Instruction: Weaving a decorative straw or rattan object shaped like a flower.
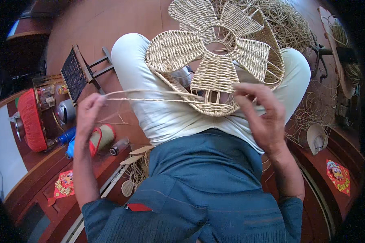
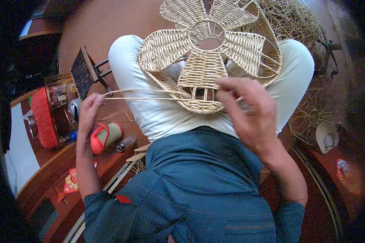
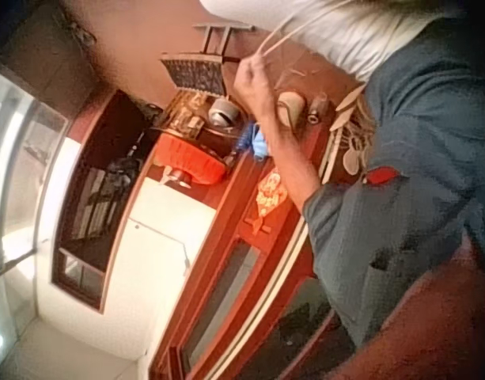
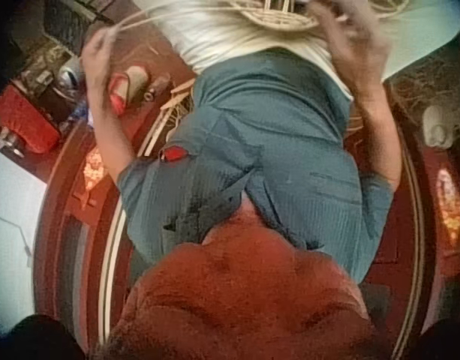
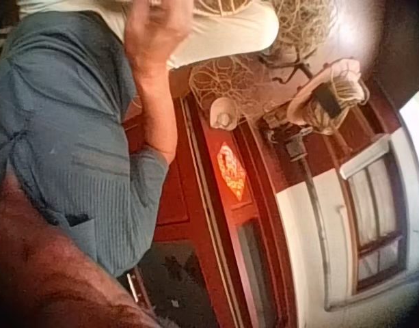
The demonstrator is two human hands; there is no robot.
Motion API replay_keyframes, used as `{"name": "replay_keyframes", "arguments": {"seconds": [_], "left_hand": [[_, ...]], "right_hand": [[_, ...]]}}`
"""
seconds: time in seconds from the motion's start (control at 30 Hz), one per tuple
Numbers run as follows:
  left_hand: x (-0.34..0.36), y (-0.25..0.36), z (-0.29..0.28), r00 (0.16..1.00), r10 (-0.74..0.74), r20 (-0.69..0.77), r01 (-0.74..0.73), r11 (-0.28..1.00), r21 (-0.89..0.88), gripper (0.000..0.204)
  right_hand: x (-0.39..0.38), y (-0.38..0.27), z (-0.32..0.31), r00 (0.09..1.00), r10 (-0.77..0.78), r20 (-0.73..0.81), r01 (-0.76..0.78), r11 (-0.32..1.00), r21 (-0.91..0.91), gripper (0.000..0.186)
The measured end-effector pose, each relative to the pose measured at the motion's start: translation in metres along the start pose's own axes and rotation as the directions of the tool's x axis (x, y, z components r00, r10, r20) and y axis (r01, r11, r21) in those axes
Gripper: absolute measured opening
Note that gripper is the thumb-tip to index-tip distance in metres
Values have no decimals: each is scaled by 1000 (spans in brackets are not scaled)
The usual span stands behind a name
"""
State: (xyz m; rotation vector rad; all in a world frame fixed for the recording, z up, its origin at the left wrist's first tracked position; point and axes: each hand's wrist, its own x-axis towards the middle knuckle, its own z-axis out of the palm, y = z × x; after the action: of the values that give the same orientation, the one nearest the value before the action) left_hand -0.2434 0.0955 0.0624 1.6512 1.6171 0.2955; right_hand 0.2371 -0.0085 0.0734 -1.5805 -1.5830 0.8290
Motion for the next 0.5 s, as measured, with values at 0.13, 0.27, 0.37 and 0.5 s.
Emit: {"name": "replay_keyframes", "arguments": {"seconds": [0.13, 0.27, 0.37, 0.5], "left_hand": [[-8, -44, -50, 994, -25, -102, 25, 1000, 0, 31], [-12, -50, -67, 991, -90, -98, 92, 996, 13, 31], [-13, -61, -78, 976, -204, -80, 202, 979, -33, 34], [11, -57, -103, 980, -141, -137, 163, 973, 162, 32]], "right_hand": [[-1, 2, 42, 979, -202, 41, 203, 979, -20, 17], [4, -4, 69, 972, -222, 83, 231, 963, -135, 14], [8, -4, 78, 974, -207, 93, 220, 960, -175, 13], [15, -8, 80, 984, -55, 167, 77, 989, -126, 12]]}}
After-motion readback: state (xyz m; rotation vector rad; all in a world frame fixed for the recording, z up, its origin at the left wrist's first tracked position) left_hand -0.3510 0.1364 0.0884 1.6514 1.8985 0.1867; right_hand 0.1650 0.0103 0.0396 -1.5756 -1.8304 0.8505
